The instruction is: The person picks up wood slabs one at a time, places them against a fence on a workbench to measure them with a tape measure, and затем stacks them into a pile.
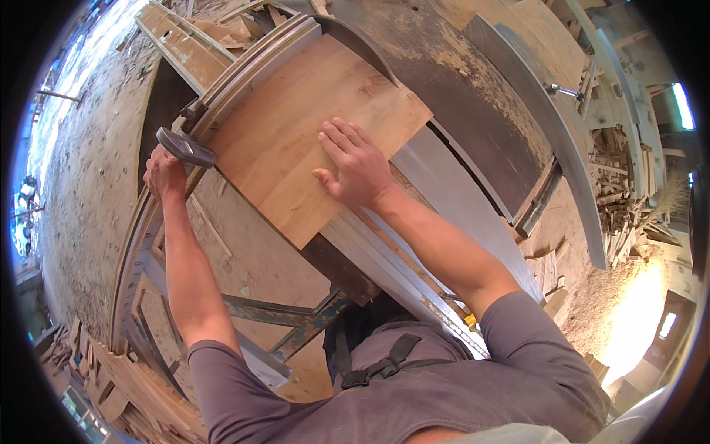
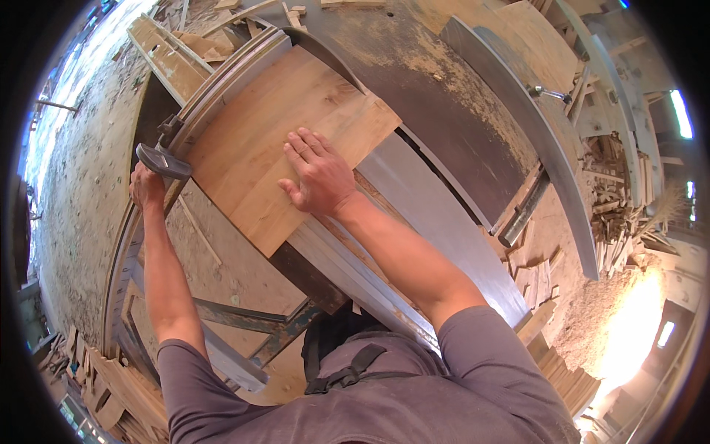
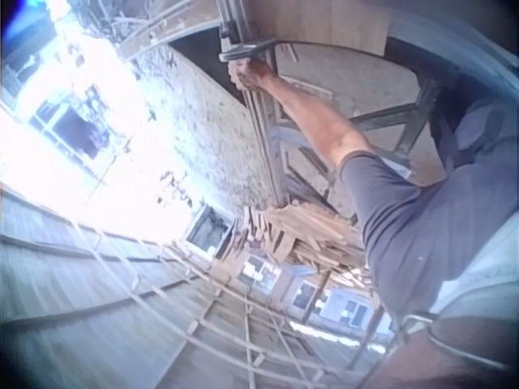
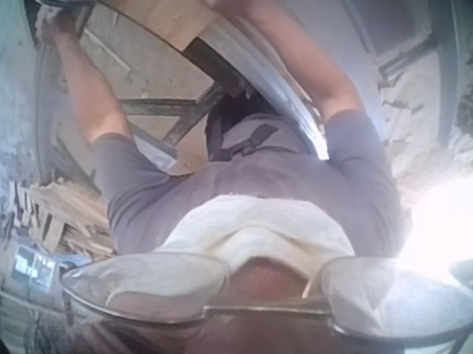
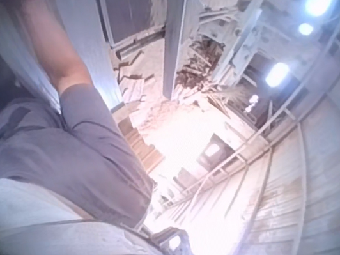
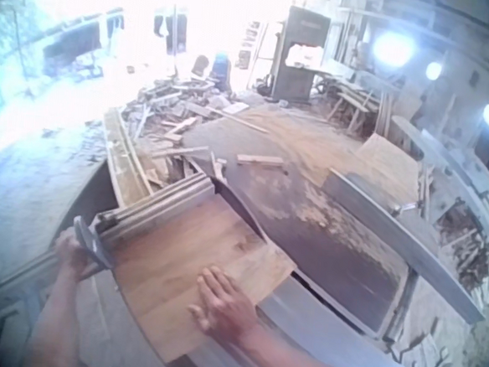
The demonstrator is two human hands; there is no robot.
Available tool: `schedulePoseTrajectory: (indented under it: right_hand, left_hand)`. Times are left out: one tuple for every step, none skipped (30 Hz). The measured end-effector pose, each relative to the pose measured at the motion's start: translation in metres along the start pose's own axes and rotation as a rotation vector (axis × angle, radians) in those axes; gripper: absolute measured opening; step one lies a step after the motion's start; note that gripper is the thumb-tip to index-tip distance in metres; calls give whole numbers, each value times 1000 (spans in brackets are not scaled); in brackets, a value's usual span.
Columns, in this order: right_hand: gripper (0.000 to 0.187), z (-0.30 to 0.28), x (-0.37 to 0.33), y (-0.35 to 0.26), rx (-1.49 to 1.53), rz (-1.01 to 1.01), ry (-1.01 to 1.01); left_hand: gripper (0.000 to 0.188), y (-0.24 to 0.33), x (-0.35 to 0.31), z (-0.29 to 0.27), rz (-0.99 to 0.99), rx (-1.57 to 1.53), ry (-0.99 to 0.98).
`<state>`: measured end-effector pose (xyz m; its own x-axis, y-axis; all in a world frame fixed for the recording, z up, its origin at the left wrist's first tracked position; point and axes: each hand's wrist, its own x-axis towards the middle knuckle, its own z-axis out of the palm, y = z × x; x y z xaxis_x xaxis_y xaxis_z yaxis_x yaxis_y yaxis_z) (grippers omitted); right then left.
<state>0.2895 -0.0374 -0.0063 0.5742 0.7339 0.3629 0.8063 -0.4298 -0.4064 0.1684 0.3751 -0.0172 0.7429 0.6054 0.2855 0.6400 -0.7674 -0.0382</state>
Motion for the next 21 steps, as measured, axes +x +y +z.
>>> schedulePoseTrajectory:
  right_hand:
    - [61,5,8,1,-1,1,-1]
    - [61,11,16,1,-2,-1,-2]
    - [61,16,24,2,-2,-3,-2]
    - [61,21,32,2,-4,-1,0]
    - [61,26,40,3,-6,2,1]
    - [61,31,47,4,-9,4,3]
    - [61,36,52,6,-17,1,8]
    - [61,42,58,8,-21,-4,13]
    - [61,47,64,9,-25,-10,19]
    - [61,50,69,10,-26,-17,19]
    - [61,51,73,11,-30,-19,21]
    - [61,52,77,11,-34,-22,24]
    - [61,54,81,10,-26,-23,21]
    - [61,53,82,9,-22,-19,13]
    - [61,52,83,8,-18,-15,5]
    - [61,52,84,7,-14,-17,5]
    - [61,51,85,8,-14,-15,7]
    - [61,50,85,8,-15,-14,9]
    - [59,48,83,7,-24,-10,15]
    - [58,47,83,5,-30,-11,23]
    - [56,46,82,4,-35,-12,31]
  left_hand:
    - [30,-9,9,9,36,29,14]
    - [29,-17,18,17,69,59,29]
    - [26,-25,28,26,94,40,63]
    - [26,-32,37,34,116,48,67]
    - [26,-36,45,38,137,56,70]
    - [26,-39,53,43,158,64,73]
    - [30,-42,64,48,96,-64,19]
    - [31,-45,71,52,69,-123,-10]
    - [33,-48,78,55,42,-182,-39]
    - [34,-51,84,58,15,-241,-68]
    - [39,-52,92,60,-21,-234,-127]
    - [41,-54,96,59,-19,-213,-138]
    - [43,-56,99,59,-17,-192,-148]
    - [45,-57,100,60,-13,-176,-165]
    - [46,-60,100,60,3,-137,-171]
    - [48,-64,101,59,19,-97,-178]
    - [49,-60,102,54,40,-61,-182]
    - [50,-54,102,50,0,-90,-196]
    - [50,-48,101,46,-41,-118,-210]
    - [51,-46,100,39,-86,-141,-221]
    - [51,-46,99,38,-77,-145,-234]
